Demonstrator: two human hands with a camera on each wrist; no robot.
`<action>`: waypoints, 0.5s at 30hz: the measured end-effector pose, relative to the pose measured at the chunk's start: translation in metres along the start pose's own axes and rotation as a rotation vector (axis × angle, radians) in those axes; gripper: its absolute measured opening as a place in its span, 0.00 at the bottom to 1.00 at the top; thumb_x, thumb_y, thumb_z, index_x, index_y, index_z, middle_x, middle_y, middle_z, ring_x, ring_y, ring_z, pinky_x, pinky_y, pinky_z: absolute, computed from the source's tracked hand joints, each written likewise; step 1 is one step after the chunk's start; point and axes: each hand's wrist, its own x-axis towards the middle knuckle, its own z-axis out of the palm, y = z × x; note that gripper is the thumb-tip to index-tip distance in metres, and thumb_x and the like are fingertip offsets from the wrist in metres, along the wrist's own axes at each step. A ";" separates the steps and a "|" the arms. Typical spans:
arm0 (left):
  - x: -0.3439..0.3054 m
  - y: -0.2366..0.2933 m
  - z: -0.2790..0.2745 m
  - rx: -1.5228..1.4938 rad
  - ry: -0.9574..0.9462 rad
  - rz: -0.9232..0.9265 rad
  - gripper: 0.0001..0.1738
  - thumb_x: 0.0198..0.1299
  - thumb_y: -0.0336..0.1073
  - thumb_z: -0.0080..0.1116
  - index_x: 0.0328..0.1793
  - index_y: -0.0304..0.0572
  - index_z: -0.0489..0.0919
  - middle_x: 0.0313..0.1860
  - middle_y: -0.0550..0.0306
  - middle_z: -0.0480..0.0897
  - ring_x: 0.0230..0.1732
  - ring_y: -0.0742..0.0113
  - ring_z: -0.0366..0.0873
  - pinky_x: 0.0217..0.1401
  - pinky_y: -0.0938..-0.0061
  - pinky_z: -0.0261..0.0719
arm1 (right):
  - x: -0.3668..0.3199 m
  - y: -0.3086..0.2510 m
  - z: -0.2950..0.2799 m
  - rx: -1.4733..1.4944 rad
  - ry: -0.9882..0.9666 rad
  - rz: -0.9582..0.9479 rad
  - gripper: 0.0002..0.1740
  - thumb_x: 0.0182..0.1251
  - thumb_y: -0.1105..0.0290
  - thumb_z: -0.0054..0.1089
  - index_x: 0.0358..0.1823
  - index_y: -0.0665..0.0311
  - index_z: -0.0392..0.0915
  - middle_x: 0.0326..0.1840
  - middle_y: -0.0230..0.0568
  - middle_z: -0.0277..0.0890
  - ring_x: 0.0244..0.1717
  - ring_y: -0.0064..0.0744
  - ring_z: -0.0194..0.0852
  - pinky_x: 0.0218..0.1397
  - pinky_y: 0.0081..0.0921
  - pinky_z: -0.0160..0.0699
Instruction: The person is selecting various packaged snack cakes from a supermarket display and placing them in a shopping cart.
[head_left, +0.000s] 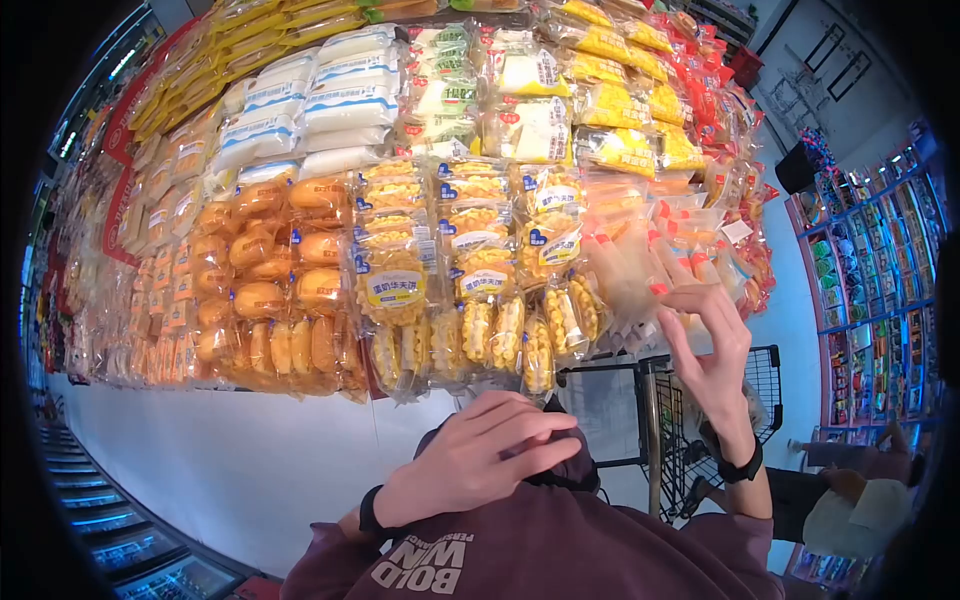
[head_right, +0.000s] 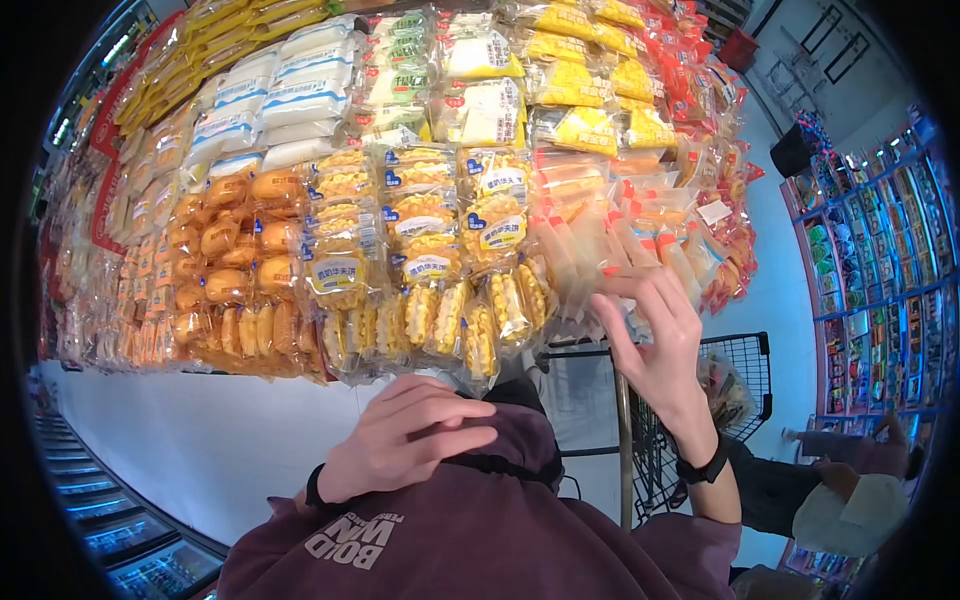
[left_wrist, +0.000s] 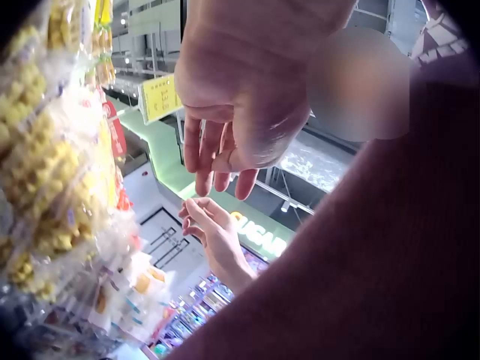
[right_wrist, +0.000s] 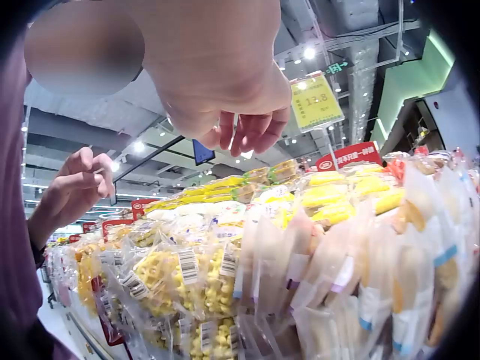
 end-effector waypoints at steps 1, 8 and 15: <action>0.007 0.002 0.019 -0.070 -0.080 0.011 0.17 0.48 0.23 0.62 0.47 0.37 0.84 0.58 0.52 0.81 0.51 0.60 0.80 0.54 0.65 0.77 | -0.014 0.007 -0.008 0.012 0.022 0.080 0.05 0.60 0.79 0.68 0.36 0.68 0.80 0.36 0.41 0.80 0.35 0.35 0.76 0.39 0.27 0.73; 0.069 0.007 0.166 -0.128 -0.599 0.039 0.23 0.51 0.26 0.60 0.57 0.35 0.76 0.55 0.51 0.78 0.59 0.57 0.75 0.63 0.64 0.71 | -0.154 0.089 -0.046 0.141 0.236 0.662 0.08 0.69 0.74 0.63 0.32 0.70 0.76 0.24 0.34 0.73 0.24 0.18 0.67 0.31 0.19 0.66; 0.083 -0.038 0.342 -0.110 -0.660 0.106 0.20 0.56 0.30 0.58 0.56 0.36 0.75 0.49 0.52 0.78 0.61 0.55 0.74 0.69 0.58 0.69 | -0.283 0.142 -0.018 0.251 -0.195 1.008 0.06 0.66 0.74 0.63 0.38 0.69 0.77 0.25 0.38 0.80 0.23 0.20 0.72 0.30 0.22 0.71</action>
